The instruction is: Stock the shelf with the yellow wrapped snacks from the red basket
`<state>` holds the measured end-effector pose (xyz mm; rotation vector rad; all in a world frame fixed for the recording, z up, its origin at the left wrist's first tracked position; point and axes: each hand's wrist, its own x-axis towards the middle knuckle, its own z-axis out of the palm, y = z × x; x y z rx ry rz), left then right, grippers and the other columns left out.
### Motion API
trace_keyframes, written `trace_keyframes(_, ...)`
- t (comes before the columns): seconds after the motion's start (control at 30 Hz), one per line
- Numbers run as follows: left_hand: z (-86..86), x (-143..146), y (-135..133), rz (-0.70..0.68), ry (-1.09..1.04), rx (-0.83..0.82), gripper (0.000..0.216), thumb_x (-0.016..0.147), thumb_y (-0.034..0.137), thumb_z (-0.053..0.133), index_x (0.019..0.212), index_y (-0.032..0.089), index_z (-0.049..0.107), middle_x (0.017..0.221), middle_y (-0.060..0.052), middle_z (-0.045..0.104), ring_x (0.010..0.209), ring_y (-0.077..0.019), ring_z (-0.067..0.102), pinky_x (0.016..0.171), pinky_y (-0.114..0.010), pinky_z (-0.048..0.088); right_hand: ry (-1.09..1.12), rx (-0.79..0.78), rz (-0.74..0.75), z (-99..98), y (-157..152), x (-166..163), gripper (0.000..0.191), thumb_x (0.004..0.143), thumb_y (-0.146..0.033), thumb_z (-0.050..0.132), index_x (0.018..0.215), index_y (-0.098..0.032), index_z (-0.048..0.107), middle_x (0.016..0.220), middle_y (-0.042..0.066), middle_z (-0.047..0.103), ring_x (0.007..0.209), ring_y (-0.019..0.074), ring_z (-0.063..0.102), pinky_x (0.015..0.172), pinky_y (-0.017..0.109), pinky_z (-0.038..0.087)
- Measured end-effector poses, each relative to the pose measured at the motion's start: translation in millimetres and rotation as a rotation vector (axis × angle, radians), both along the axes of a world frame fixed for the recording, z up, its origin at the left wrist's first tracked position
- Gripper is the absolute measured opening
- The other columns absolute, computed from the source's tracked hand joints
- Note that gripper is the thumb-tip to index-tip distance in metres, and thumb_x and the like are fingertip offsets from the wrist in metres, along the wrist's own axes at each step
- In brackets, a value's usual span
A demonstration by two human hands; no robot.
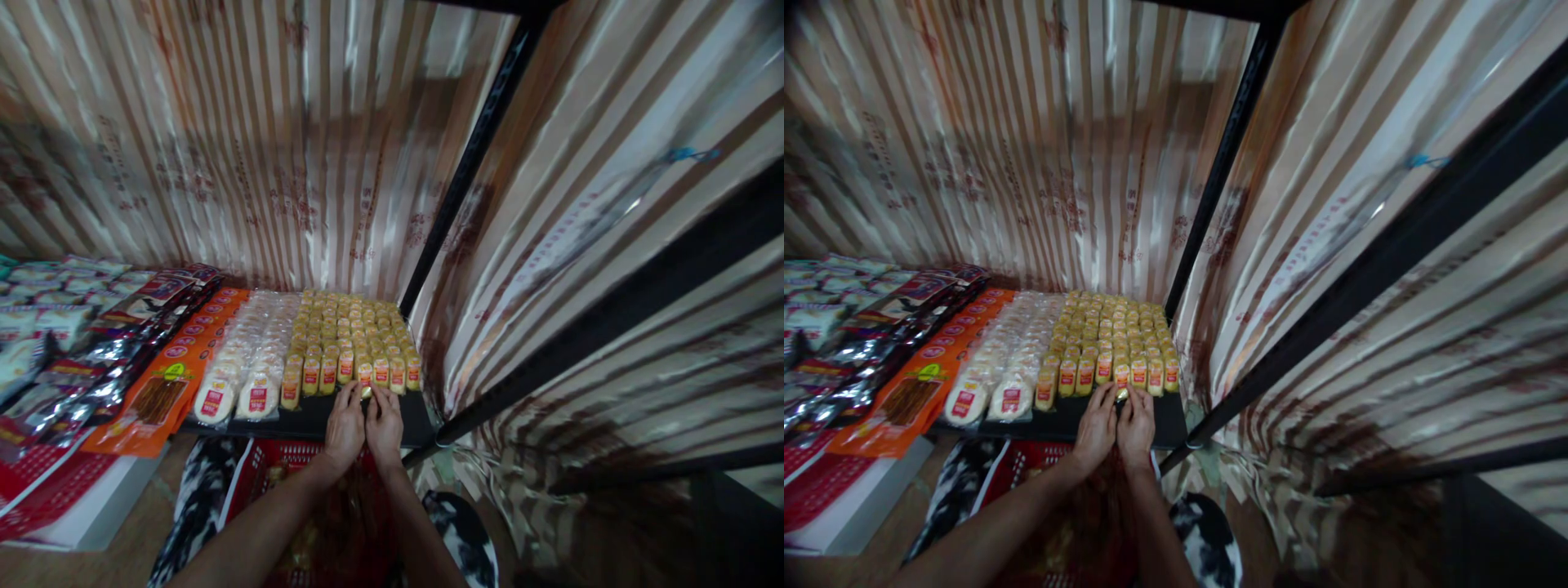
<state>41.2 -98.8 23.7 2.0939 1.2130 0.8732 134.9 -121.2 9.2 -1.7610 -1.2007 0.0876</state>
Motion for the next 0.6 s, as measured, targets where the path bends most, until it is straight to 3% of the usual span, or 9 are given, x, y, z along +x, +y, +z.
trace_keyframes(0.33, -6.5, -2.0, 0.2, 0.018, -0.037, 0.036, 0.048, 0.078, 0.006, 0.038, 0.124, 0.015, 0.047, 0.131, -0.009, 0.044, 0.123, -0.0189, 0.040, 0.106, -0.034, 0.035, 0.008, 0.030, 0.005, 8.9, -1.7, -4.3, 0.035, 0.080, -0.020, 0.037, 0.102, -0.015, 0.063, 0.098, 0.011, 0.061, 0.091, 0.0187, 0.056, 0.084, 0.034, 0.046)
trace_keyframes(0.5, -1.5, -6.5, -1.5, 0.035, -0.042, 0.053, 0.047, 0.074, 0.005, 0.043, 0.119, 0.017, 0.050, 0.130, -0.009, 0.040, 0.120, -0.0208, 0.041, 0.104, -0.036, 0.037, 0.213, 0.014, 0.096, 19.8, -10.8, -6.1, 0.031, 0.079, -0.026, 0.040, 0.096, -0.013, 0.062, 0.098, 0.011, 0.060, 0.086, 0.0173, 0.057, 0.069, 0.027, 0.049)
trace_keyframes(0.6, 2.1, -14.9, -12.1, 0.006, -0.050, 0.086, 0.040, 0.073, 0.005, 0.042, 0.109, 0.017, 0.055, 0.121, -0.009, 0.045, 0.113, -0.0194, 0.045, 0.100, -0.034, 0.039, 0.262, -0.017, 0.156, 23.1, -28.5, -11.4, 0.028, 0.080, -0.029, 0.042, 0.095, -0.016, 0.061, 0.093, 0.008, 0.063, 0.079, 0.0152, 0.059, 0.066, 0.024, 0.048)
